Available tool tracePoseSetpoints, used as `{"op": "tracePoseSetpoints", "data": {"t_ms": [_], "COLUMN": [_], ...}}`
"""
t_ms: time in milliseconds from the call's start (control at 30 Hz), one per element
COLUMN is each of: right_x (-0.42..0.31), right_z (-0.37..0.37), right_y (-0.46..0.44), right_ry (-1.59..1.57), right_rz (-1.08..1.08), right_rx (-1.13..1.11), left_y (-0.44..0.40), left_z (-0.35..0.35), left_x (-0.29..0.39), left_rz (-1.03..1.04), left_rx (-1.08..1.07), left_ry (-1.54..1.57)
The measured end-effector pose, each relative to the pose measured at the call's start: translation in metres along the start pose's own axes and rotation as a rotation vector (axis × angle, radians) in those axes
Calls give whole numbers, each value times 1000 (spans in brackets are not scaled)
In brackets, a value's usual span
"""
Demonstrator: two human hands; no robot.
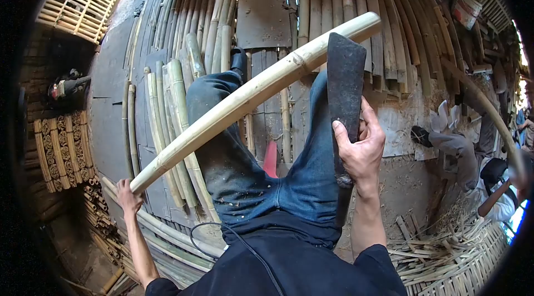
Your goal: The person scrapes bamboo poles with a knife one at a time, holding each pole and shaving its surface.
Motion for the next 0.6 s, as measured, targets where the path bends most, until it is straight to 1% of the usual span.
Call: {"op": "tracePoseSetpoints", "data": {"t_ms": [33,67,133,167,200,233,300,333,367,400,433,500,567,600], "right_x": [-3,-7,-11,-13,-15,-19,-25,-26,-27,-26,-22,-12,-12,-14], "right_z": [2,3,4,3,2,3,8,11,13,16,17,17,19,18], "right_y": [-1,-1,4,6,8,9,9,10,11,13,14,22,25,24], "right_ry": [-3,-3,8,7,8,19,45,43,49,48,46,26,88,80], "right_rz": [-5,7,22,19,17,9,6,37,31,25,19,52,-6,61], "right_rx": [-1,7,15,27,33,20,29,18,21,5,-8,-27,-13,-27], "left_y": [-3,-3,-10,-3,0,-3,-12,-27,-42,-48,-48,-37,-12,-3], "left_z": [-9,-29,-76,-126,-157,-167,-188,-176,-166,-172,-180,-188,-193,-188], "left_x": [16,48,123,189,240,279,361,387,404,409,411,410,400,392], "left_rz": [-46,-88,187,317,445,576,809,753,700,735,743,770,800,775], "left_rx": [-63,-129,53,163,212,278,375,369,363,420,427,175,1,-57], "left_ry": [-89,-179,224,444,548,664,678,634,590,554,560,567,539,522]}}
Point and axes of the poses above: each hand's wrist, its own y-axis away from the middle knuckle, its own z-axis out of the palm, x = y × z, the point moved 6 cm from there along -y, towards the middle knuckle, and after that the axes turned 8 degrees about -x, right-handed, at the moved point
